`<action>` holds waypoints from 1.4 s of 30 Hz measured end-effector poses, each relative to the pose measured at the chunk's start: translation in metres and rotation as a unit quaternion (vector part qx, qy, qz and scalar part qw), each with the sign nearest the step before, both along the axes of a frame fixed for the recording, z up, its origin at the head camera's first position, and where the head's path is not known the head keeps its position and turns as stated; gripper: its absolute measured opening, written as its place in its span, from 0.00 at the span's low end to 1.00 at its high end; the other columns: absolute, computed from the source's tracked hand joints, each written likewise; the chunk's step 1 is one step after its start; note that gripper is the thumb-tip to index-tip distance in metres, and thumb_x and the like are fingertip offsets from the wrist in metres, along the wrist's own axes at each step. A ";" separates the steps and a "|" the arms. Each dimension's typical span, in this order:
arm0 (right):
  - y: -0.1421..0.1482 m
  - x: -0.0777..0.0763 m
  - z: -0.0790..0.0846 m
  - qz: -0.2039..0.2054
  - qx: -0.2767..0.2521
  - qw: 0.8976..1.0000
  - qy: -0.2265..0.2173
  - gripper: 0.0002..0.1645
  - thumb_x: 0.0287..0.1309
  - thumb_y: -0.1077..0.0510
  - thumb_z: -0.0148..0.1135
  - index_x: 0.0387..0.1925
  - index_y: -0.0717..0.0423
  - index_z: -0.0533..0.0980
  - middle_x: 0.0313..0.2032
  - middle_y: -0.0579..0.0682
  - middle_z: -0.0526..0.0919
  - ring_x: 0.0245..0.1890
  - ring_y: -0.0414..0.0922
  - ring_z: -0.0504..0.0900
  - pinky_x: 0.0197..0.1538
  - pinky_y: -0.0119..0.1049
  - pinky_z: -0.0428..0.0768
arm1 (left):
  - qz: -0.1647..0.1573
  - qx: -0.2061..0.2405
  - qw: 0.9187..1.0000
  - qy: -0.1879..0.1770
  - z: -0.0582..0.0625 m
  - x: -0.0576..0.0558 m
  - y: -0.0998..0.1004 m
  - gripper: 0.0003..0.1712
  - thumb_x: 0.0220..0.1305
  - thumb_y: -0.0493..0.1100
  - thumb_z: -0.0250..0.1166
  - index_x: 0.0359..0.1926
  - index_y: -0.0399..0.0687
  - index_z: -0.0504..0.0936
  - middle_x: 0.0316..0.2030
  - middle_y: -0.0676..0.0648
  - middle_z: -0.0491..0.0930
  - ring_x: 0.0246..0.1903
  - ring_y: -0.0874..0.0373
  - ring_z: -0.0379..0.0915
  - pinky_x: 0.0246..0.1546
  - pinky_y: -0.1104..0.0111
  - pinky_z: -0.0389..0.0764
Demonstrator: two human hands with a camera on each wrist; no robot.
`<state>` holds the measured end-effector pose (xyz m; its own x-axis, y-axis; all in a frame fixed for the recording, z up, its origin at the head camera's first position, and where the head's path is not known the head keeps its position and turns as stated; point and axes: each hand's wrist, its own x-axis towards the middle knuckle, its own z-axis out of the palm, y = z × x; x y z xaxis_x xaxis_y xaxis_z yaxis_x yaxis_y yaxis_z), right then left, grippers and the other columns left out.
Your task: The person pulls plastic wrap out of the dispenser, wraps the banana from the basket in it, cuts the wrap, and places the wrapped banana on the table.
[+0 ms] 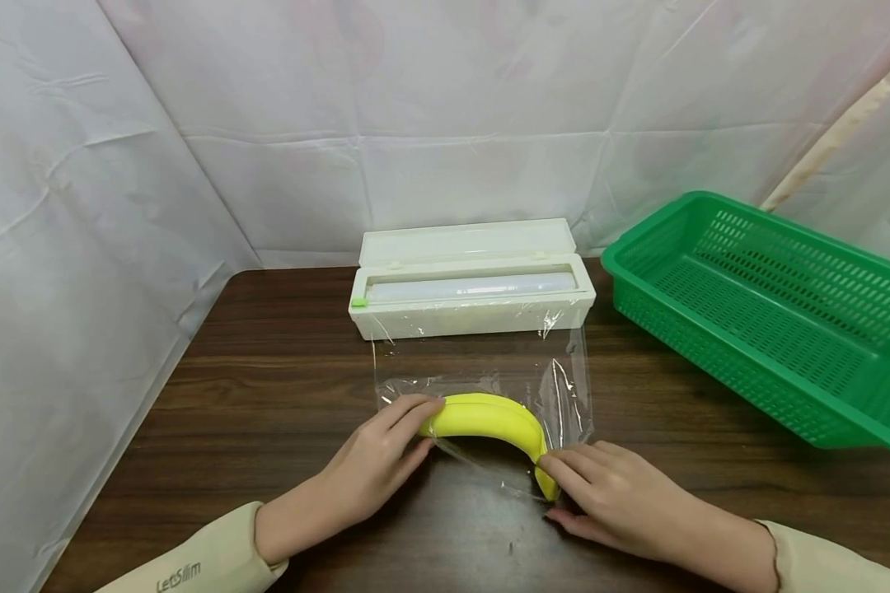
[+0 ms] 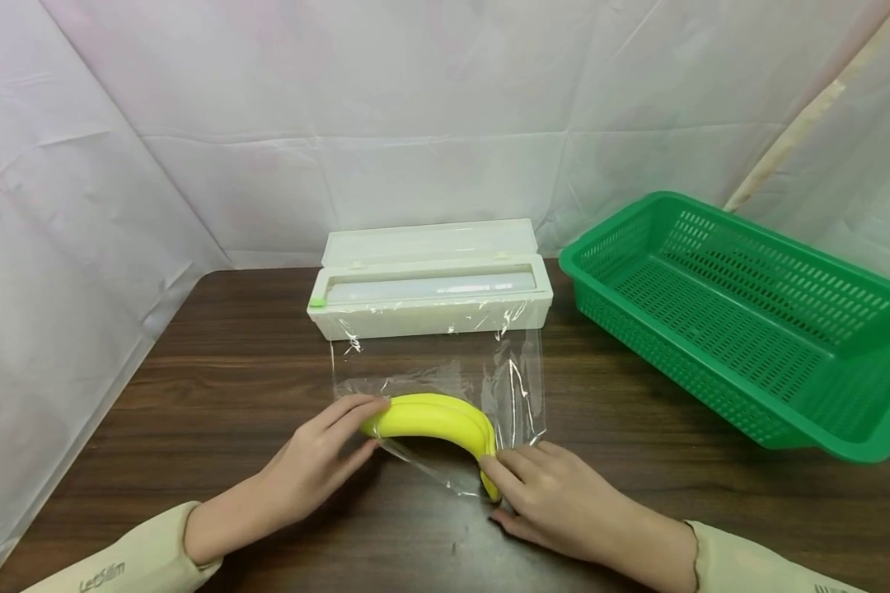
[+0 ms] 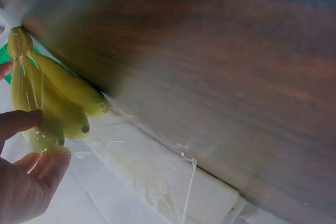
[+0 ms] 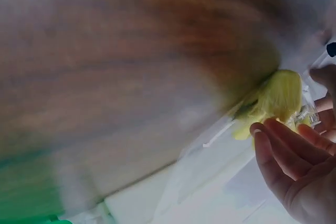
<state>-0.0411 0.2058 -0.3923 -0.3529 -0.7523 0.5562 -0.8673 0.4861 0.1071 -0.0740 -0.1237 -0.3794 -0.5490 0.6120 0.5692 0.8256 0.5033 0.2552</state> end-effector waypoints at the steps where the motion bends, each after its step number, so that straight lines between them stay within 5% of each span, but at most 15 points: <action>1: 0.000 0.000 0.001 -0.003 0.007 1.000 -0.002 0.29 0.83 0.43 0.41 0.52 0.61 0.80 0.41 0.48 0.87 0.37 0.44 0.87 0.36 0.37 0.85 | 0.001 0.001 1.000 0.002 0.000 0.000 0.000 0.32 0.54 0.27 0.80 0.61 0.33 0.80 0.54 0.42 0.81 0.51 0.51 0.84 0.54 0.67 0.86; 5: 0.000 0.001 0.003 -0.004 0.009 0.999 -0.037 0.29 0.85 0.44 0.36 0.52 0.60 0.78 0.40 0.47 0.86 0.38 0.43 0.86 0.38 0.37 0.86 | -0.002 0.009 1.000 -0.001 0.001 -0.001 0.001 0.32 0.54 0.27 0.79 0.61 0.32 0.80 0.53 0.42 0.82 0.50 0.51 0.85 0.54 0.67 0.86; 16: 0.002 -0.002 0.011 -0.012 -0.041 0.989 -0.143 0.22 0.77 0.46 0.49 0.56 0.57 0.76 0.43 0.42 0.82 0.37 0.35 0.81 0.37 0.26 0.82 | -0.013 0.050 0.996 -0.078 0.008 -0.009 0.000 0.27 0.61 0.28 0.75 0.61 0.28 0.79 0.51 0.39 0.86 0.49 0.50 0.86 0.51 0.65 0.88; 21: 0.002 -0.006 0.018 -0.033 -0.047 0.982 -0.182 0.25 0.59 0.58 0.71 0.57 0.55 0.75 0.44 0.42 0.82 0.36 0.33 0.79 0.36 0.24 0.81 | 0.005 0.041 0.990 -0.138 0.015 -0.016 0.000 0.24 0.66 0.32 0.73 0.61 0.29 0.80 0.54 0.38 0.86 0.53 0.49 0.85 0.51 0.62 0.88; 25: 0.001 -0.009 0.024 -0.047 -0.059 0.975 -0.208 0.32 0.49 0.63 0.76 0.57 0.55 0.75 0.44 0.43 0.83 0.34 0.32 0.76 0.34 0.24 0.79 | 0.019 0.039 0.984 -0.175 0.018 -0.023 0.000 0.22 0.68 0.33 0.72 0.61 0.31 0.82 0.54 0.40 0.86 0.52 0.51 0.85 0.50 0.60 0.88; 35: -0.001 -0.022 0.030 -0.089 -0.079 0.968 -0.220 0.27 0.52 0.64 0.72 0.55 0.55 0.75 0.43 0.44 0.83 0.36 0.36 0.83 0.35 0.30 0.84 | 0.045 0.025 0.969 -0.242 0.027 -0.041 -0.001 0.18 0.71 0.36 0.70 0.59 0.34 0.84 0.47 0.44 0.87 0.41 0.59 0.81 0.43 0.66 0.86; 42: -0.003 -0.041 0.032 -0.081 -0.087 0.973 -0.196 0.23 0.55 0.65 0.66 0.54 0.58 0.75 0.43 0.49 0.84 0.37 0.39 0.85 0.35 0.32 0.86 | 0.057 -0.002 0.957 -0.286 0.029 -0.056 -0.001 0.17 0.78 0.37 0.63 0.62 0.34 0.83 0.46 0.43 0.85 0.37 0.59 0.75 0.40 0.65 0.81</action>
